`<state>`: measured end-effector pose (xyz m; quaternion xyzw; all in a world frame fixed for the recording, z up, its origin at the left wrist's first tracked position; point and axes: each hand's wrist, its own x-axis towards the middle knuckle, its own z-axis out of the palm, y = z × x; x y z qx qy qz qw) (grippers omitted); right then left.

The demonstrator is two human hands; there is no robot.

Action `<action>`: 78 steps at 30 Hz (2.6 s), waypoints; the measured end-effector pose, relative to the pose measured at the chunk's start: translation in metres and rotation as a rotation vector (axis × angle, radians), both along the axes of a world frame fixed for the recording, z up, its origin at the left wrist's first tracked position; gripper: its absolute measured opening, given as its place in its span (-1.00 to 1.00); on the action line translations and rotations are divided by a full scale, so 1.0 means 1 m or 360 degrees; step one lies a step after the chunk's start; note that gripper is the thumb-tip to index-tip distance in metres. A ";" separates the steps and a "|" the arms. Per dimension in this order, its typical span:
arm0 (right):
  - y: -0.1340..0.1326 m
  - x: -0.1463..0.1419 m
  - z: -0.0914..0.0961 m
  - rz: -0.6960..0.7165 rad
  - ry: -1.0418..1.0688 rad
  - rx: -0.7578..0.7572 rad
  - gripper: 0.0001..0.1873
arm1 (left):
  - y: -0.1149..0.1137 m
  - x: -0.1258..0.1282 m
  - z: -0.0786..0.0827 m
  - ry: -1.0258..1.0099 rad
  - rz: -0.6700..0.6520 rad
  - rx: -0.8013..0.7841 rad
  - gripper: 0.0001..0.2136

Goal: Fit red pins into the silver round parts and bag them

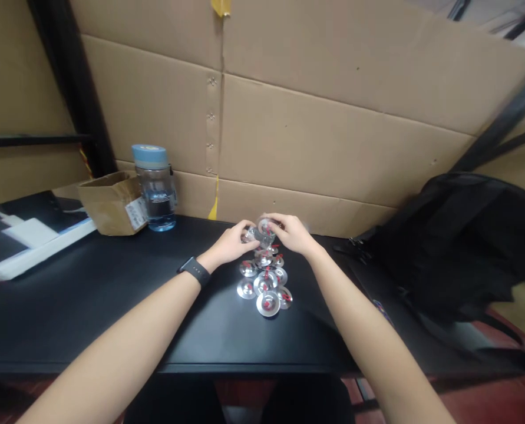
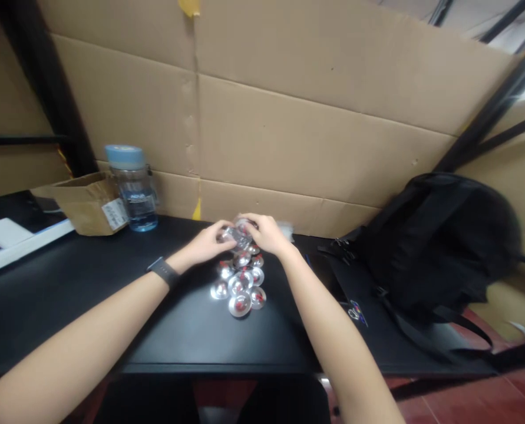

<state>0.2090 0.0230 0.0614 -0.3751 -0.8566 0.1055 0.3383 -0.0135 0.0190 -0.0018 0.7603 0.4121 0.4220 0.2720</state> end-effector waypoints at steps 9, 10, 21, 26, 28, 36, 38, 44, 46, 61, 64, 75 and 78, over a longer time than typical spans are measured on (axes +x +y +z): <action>-0.024 0.033 -0.025 0.0041 0.0605 -0.0456 -0.52 | -0.027 0.028 0.004 0.0092 -0.0242 -0.0155 -0.63; -0.024 0.033 -0.025 0.0062 0.0645 -0.0492 -0.50 | -0.027 0.030 0.003 0.0096 -0.0192 -0.0161 -0.62; -0.022 0.030 -0.038 0.0076 0.0931 -0.0544 -0.29 | -0.020 0.031 0.002 -0.0231 0.0013 -0.0095 -0.70; -0.017 0.027 -0.046 0.0073 0.0993 -0.0520 -0.59 | -0.021 0.033 0.001 -0.0465 -0.0048 -0.0285 -0.66; -0.016 0.025 -0.047 0.0054 0.1017 -0.0495 -0.65 | -0.021 0.032 0.002 -0.0473 -0.0022 -0.0263 -0.62; -0.021 0.020 -0.044 0.0137 0.1036 -0.0594 -0.50 | -0.027 0.030 0.018 -0.0709 0.0002 -0.0176 -0.66; -0.020 0.019 -0.046 0.0109 0.1058 -0.0576 -0.47 | -0.027 0.030 0.019 -0.0717 0.0027 -0.0182 -0.67; -0.014 0.026 -0.045 -0.0064 0.1126 -0.0492 -0.48 | 0.002 0.007 0.004 -0.0764 0.0254 -0.0147 -0.57; -0.009 0.039 -0.042 -0.0177 0.1194 -0.0453 -0.53 | 0.015 -0.008 -0.003 -0.0738 0.0352 -0.0103 -0.57; -0.041 -0.009 -0.045 -0.0147 -0.0180 0.0482 -0.52 | -0.009 0.020 0.002 -0.0038 0.0029 0.0242 -0.61; -0.036 -0.001 -0.046 -0.0375 -0.0275 0.0515 -0.65 | -0.014 0.027 0.003 -0.0058 -0.0132 0.0176 -0.59; 0.007 0.073 -0.064 -0.0848 -0.0360 0.0168 -0.56 | -0.010 0.015 0.000 0.0135 -0.0003 0.0169 -0.66; 0.013 0.082 -0.073 -0.1070 -0.0577 -0.0135 -0.57 | -0.009 0.005 0.005 0.0251 -0.0137 0.0141 -0.76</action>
